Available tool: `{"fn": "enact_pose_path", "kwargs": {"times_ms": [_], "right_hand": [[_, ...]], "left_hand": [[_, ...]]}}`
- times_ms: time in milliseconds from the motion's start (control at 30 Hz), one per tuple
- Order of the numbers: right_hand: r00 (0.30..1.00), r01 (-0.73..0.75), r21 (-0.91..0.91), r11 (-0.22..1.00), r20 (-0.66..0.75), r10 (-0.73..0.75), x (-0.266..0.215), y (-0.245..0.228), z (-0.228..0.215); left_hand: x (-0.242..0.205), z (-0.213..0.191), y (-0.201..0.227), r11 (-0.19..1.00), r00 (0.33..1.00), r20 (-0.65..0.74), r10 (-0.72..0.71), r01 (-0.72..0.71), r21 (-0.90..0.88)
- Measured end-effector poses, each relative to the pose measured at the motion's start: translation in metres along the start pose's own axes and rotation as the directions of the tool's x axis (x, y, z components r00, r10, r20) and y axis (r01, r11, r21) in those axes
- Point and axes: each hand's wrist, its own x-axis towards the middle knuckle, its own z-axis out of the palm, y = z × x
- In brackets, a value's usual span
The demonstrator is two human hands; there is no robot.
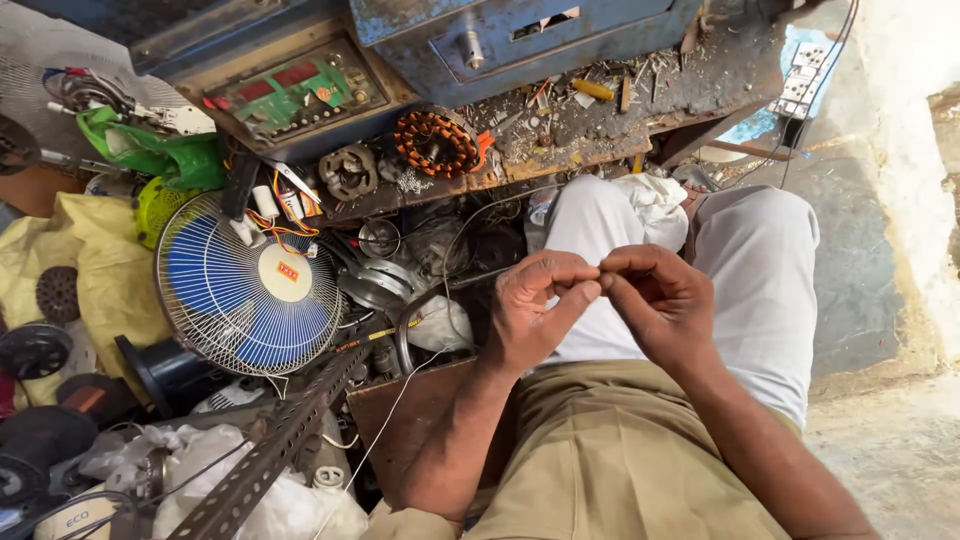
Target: Repairing and rewinding the coils of an electric motor stator using a winding machine.
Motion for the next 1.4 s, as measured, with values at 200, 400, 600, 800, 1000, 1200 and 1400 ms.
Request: {"fn": "enact_pose_path", "kwargs": {"times_ms": [200, 400, 600, 800, 1000, 1200, 1400], "right_hand": [[0.985, 0.166, -0.215, 0.962, -0.018, -0.174, 0.0, -0.013, 0.007], [0.995, 0.078, -0.122, 0.989, -0.057, -0.086, -0.002, -0.014, 0.006], [0.997, 0.038, -0.015, 0.999, -0.068, -0.039, -0.006, -0.002, -0.003], [0.998, 0.058, -0.063, 0.996, -0.012, -0.059, -0.004, -0.005, -0.002], [1.0, 0.005, 0.106, 0.994, 0.002, -0.006, -0.002, -0.007, 0.001], [1.0, 0.02, 0.027, 0.999, -0.013, -0.02, -0.002, -0.008, 0.006], [0.992, -0.062, 0.248, 0.967, -0.087, 0.086, 0.002, 0.015, -0.004]], "left_hand": [[0.008, 0.005, 0.024, 0.905, 0.994, -0.014, 0.107, -0.092, 0.415], [0.009, 0.01, 0.031, 0.789, 0.973, 0.042, 0.225, -0.208, 0.579], [0.01, 0.007, 0.029, 0.754, 0.965, 0.104, 0.242, -0.255, 0.606], [0.013, -0.003, 0.028, 0.916, 0.983, 0.129, 0.128, -0.167, 0.364], [0.014, 0.005, 0.033, 0.849, 0.966, 0.111, 0.232, -0.257, 0.462], [0.01, 0.009, 0.035, 0.596, 0.898, 0.205, 0.39, -0.415, 0.688], [0.012, 0.019, 0.026, 0.357, 0.888, 0.281, 0.364, -0.412, 0.838]]}}
